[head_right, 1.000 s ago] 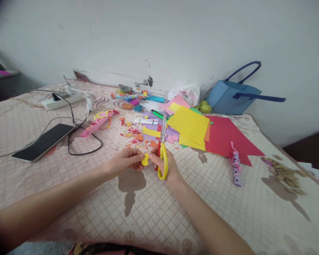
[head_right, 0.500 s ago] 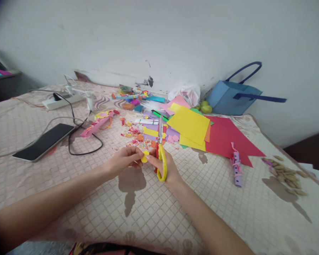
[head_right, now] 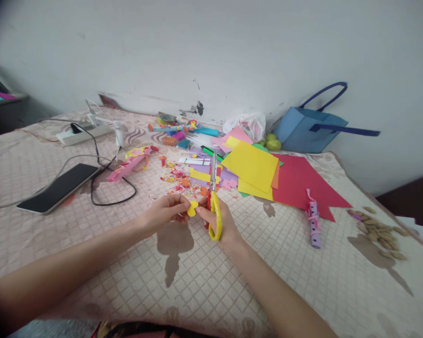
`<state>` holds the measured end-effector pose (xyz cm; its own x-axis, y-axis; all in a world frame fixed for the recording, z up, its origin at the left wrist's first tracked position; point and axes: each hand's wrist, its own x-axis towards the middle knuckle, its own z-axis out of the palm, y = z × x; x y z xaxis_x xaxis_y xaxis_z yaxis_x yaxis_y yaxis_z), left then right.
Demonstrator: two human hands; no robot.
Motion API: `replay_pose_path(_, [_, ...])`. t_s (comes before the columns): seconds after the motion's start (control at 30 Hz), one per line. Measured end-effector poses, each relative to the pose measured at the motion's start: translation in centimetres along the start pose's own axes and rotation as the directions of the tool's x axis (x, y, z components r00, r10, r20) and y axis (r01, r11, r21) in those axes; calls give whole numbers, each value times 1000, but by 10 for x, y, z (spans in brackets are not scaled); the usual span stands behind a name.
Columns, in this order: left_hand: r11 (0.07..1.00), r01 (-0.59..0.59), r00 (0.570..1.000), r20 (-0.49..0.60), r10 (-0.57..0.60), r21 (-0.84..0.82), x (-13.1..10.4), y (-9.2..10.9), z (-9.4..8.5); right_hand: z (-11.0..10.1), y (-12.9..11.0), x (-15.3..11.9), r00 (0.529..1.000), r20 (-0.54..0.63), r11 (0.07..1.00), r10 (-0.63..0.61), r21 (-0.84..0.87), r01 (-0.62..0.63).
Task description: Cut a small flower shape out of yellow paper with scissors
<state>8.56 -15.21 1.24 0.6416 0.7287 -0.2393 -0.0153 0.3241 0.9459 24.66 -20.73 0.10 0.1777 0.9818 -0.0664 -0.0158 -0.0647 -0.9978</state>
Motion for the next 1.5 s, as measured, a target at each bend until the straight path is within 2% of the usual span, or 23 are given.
replay_pose_path(0.17, [1000, -7, 1000, -5, 7, 13, 0, 1, 1, -2, 1, 2, 999, 37, 999, 1, 47, -3])
replay_pose_path(0.4, [995, -11, 1000, 5, 11, 101, -1, 3, 2, -2, 0, 0, 999, 21, 999, -35, 8, 35])
replay_pose_path(0.67, [999, -22, 1000, -5, 22, 27, -2, 4, 3, -3, 3, 4, 999, 43, 996, -28, 88, 25])
replay_pose_path(0.9, [999, -33, 999, 4, 33, 41, -2, 3, 3, -1, -4, -1, 1000, -1, 999, -22, 39, 22])
replay_pose_path(1.13, [999, -1, 999, 45, 0, 37, -3, 2, 3, -1, -3, -1, 1000, 5, 999, -25, 33, 25])
replay_pose_path(1.3, [999, -46, 999, -5, 46, 9, -3, 6, 2, -3, 3, 3, 997, 65, 996, -48, 72, 44])
replay_pose_path(1.5, [996, -90, 996, -27, 90, -9, -3, 7, 2, -4, 5, 4, 994, 86, 995, -69, 71, 63])
